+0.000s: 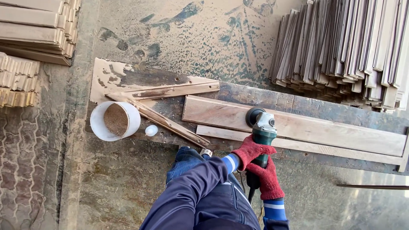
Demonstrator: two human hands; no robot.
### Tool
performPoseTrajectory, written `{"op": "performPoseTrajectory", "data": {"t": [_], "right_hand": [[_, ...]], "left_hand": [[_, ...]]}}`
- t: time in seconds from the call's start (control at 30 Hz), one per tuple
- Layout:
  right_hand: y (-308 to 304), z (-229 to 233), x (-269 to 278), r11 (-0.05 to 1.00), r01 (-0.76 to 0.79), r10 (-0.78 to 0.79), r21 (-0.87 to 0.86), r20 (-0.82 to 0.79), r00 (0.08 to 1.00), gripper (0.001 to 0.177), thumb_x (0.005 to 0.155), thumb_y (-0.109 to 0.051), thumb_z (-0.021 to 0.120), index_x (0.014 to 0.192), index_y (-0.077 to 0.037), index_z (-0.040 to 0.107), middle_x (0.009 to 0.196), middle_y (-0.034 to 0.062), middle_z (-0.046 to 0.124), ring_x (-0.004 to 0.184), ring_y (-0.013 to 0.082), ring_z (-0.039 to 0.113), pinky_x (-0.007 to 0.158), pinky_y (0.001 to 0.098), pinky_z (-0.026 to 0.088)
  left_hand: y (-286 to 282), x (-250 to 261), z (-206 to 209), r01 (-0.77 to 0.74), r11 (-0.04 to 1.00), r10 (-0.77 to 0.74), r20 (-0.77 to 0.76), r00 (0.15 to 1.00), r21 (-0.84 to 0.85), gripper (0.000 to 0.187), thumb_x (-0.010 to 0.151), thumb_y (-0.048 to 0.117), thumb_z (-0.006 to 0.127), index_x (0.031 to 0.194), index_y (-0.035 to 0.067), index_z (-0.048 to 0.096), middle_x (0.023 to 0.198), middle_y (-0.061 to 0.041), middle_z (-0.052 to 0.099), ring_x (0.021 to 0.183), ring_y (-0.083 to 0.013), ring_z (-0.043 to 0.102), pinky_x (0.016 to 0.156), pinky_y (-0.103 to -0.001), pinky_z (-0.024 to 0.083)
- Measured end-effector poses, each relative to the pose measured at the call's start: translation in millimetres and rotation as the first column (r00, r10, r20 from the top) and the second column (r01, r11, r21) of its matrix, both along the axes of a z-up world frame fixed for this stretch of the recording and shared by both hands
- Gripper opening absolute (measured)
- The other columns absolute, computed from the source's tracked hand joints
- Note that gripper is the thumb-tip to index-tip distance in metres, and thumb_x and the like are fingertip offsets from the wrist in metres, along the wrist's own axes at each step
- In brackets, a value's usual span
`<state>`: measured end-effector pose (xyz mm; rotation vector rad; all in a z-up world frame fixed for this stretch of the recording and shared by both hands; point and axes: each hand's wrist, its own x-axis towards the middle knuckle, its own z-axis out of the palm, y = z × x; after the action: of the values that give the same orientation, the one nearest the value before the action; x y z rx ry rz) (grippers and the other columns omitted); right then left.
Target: The person sands a long piece of wood using an angle grinder equipped with a sanding disc.
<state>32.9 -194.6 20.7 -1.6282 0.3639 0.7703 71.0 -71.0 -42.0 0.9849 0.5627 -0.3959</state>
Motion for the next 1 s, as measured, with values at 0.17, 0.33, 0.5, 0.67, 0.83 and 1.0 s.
{"op": "performPoseTrajectory", "data": {"t": [0.17, 0.33, 0.5, 0.67, 0.83, 1.0], "right_hand": [[1.1, -6.5, -5.1, 1.0, 0.008, -0.006, 0.023, -0.045, 0.999, 0.058, 0.068, -0.006, 0.083, 0.122, -0.005, 0.063, 0.095, 0.0115, 0.074, 0.076, 0.0239, 0.073, 0.067, 0.0387, 0.06], [17.3, -7.4, -5.8, 0.999, -0.038, 0.038, 0.006, -0.009, 0.999, 0.057, 0.067, -0.005, 0.084, 0.121, -0.004, 0.064, 0.097, 0.0102, 0.074, 0.08, 0.0219, 0.073, 0.071, 0.0372, 0.06], [39.5, 0.1, -7.5, 0.997, -0.063, 0.064, 0.04, -0.034, 0.997, 0.055, 0.068, -0.006, 0.083, 0.12, -0.005, 0.064, 0.096, 0.0111, 0.075, 0.081, 0.0235, 0.073, 0.071, 0.0379, 0.06], [60.5, 7.4, -8.1, 0.994, -0.105, 0.106, 0.006, -0.024, 0.994, 0.055, 0.068, -0.007, 0.084, 0.12, -0.006, 0.065, 0.096, 0.0096, 0.074, 0.08, 0.0216, 0.073, 0.071, 0.0367, 0.06], [80.1, 4.9, -8.8, 0.991, -0.134, 0.133, -0.024, -0.051, 0.99, 0.055, 0.067, -0.007, 0.084, 0.118, -0.007, 0.065, 0.091, 0.01, 0.072, 0.073, 0.022, 0.071, 0.065, 0.0374, 0.059], [101.7, 6.3, -9.9, 0.98, -0.198, 0.197, -0.004, -0.075, 0.978, 0.05, 0.069, -0.007, 0.085, 0.116, -0.004, 0.067, 0.09, 0.0101, 0.072, 0.072, 0.021, 0.07, 0.063, 0.0361, 0.058]], "left_hand": [[1.7, -6.8, -8.2, -0.047, 0.999, 0.047, 0.011, 0.999, -0.002, 0.066, 0.056, 0.03, 0.096, 0.114, 0.009, 0.072, 0.104, -0.004, 0.075, 0.092, -0.0148, 0.069, 0.085, -0.033, 0.057], [26.5, -13.1, 13.0, -0.092, 0.994, 0.092, 0.001, 0.996, -0.06, 0.06, 0.058, 0.025, 0.096, 0.111, 0.006, 0.073, 0.102, -0.007, 0.076, 0.089, -0.0168, 0.07, 0.082, -0.034, 0.058], [49.2, -19.9, 22.1, -0.163, 0.985, 0.161, -0.031, 0.986, -0.05, 0.058, 0.058, 0.022, 0.095, 0.109, 0.008, 0.073, 0.101, -0.006, 0.075, 0.089, -0.0167, 0.07, 0.081, -0.034, 0.058], [70.3, -26.3, 26.5, -0.161, 0.986, 0.16, -0.036, 0.987, -0.038, 0.056, 0.06, 0.023, 0.095, 0.109, 0.007, 0.073, 0.1, -0.008, 0.076, 0.087, -0.0182, 0.071, 0.079, -0.034, 0.059], [94.3, -32.9, 34.6, -0.208, 0.976, 0.203, -0.074, 0.976, -0.059, 0.055, 0.06, 0.024, 0.094, 0.108, 0.007, 0.073, 0.099, -0.008, 0.076, 0.085, -0.0191, 0.071, 0.077, -0.035, 0.06], [120.1, -41.6, 38.9, -0.238, 0.97, 0.232, -0.101, 0.968, -0.056, 0.052, 0.061, 0.023, 0.094, 0.105, 0.008, 0.072, 0.097, -0.007, 0.075, 0.083, -0.0182, 0.071, 0.076, -0.035, 0.059]]}}
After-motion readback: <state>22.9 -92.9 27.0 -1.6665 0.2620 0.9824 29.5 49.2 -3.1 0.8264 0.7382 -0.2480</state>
